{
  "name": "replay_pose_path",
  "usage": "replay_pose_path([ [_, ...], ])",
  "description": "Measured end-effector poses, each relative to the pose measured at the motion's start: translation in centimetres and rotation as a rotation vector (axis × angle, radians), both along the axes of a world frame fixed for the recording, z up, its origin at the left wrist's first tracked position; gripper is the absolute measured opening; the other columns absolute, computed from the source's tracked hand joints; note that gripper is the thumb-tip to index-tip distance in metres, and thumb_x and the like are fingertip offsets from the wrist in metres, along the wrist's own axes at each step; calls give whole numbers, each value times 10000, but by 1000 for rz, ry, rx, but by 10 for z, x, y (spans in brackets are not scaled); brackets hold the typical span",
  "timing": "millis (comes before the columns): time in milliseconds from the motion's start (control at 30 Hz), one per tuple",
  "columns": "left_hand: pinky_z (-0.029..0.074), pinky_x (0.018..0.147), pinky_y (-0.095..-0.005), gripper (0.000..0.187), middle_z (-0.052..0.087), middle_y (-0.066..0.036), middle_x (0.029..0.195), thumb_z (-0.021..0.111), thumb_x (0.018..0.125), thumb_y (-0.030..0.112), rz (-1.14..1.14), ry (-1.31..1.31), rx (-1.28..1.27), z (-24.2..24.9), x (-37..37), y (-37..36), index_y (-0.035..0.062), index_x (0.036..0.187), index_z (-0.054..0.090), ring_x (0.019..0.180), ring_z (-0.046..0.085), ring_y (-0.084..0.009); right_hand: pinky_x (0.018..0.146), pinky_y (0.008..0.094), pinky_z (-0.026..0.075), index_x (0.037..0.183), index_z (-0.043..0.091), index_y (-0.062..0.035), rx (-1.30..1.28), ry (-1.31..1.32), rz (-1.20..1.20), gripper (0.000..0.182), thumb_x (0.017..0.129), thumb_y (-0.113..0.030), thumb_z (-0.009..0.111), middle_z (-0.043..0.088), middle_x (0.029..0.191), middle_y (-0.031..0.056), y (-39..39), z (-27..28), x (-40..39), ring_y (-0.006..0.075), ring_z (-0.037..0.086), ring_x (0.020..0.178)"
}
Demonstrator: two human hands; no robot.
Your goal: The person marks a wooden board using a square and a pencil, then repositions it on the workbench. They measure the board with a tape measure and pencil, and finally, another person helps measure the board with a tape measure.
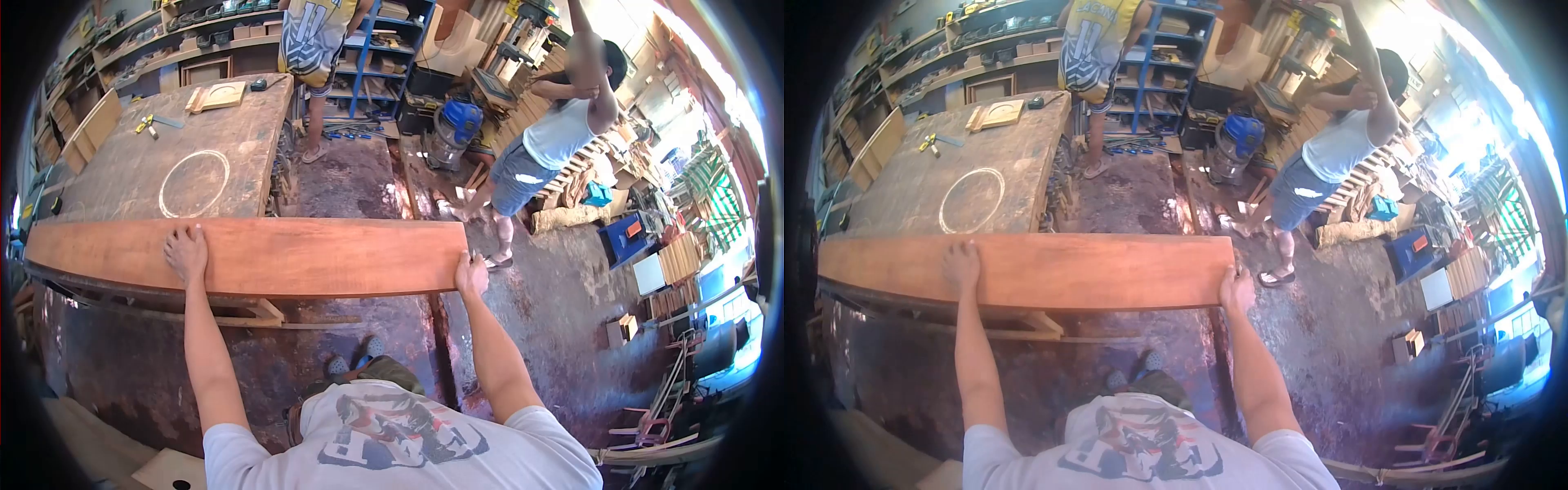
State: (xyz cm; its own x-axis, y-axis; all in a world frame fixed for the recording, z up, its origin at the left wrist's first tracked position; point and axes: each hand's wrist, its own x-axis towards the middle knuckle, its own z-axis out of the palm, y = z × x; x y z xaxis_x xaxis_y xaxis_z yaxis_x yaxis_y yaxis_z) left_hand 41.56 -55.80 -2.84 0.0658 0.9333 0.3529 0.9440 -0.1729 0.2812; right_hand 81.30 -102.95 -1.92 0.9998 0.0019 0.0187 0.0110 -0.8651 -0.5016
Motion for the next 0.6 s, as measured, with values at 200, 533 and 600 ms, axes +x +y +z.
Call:
replay_pose_path([
  [200,357,1102,-525,474,557,-190,1352,576,961,502,2,-1,15,-1,1,2,112,1215,662,1280,481,-398,940,556,492,1177,645,-56,-34,39,8,513,960,-501,510,689,1149,245,2,3,0,463,647,1088],
  [533,342,1118,-529,488,557,-185,1353,574,958,498,-3,8,26,1,0,-1,92,1215,660,1289,477,-395,926,553,487,1150,655,-67,-6,-9,7,506,960,-512,507,691,1146,239,0,2,-1,457,643,1093],
  [600,341,1118,-527,484,557,-184,1354,575,957,492,-6,-5,7,4,1,-2,92,1216,661,1293,475,-391,955,550,475,1173,641,-71,-14,25,-3,529,961,-530,486,680,1187,248,2,1,-1,460,630,1126],
])
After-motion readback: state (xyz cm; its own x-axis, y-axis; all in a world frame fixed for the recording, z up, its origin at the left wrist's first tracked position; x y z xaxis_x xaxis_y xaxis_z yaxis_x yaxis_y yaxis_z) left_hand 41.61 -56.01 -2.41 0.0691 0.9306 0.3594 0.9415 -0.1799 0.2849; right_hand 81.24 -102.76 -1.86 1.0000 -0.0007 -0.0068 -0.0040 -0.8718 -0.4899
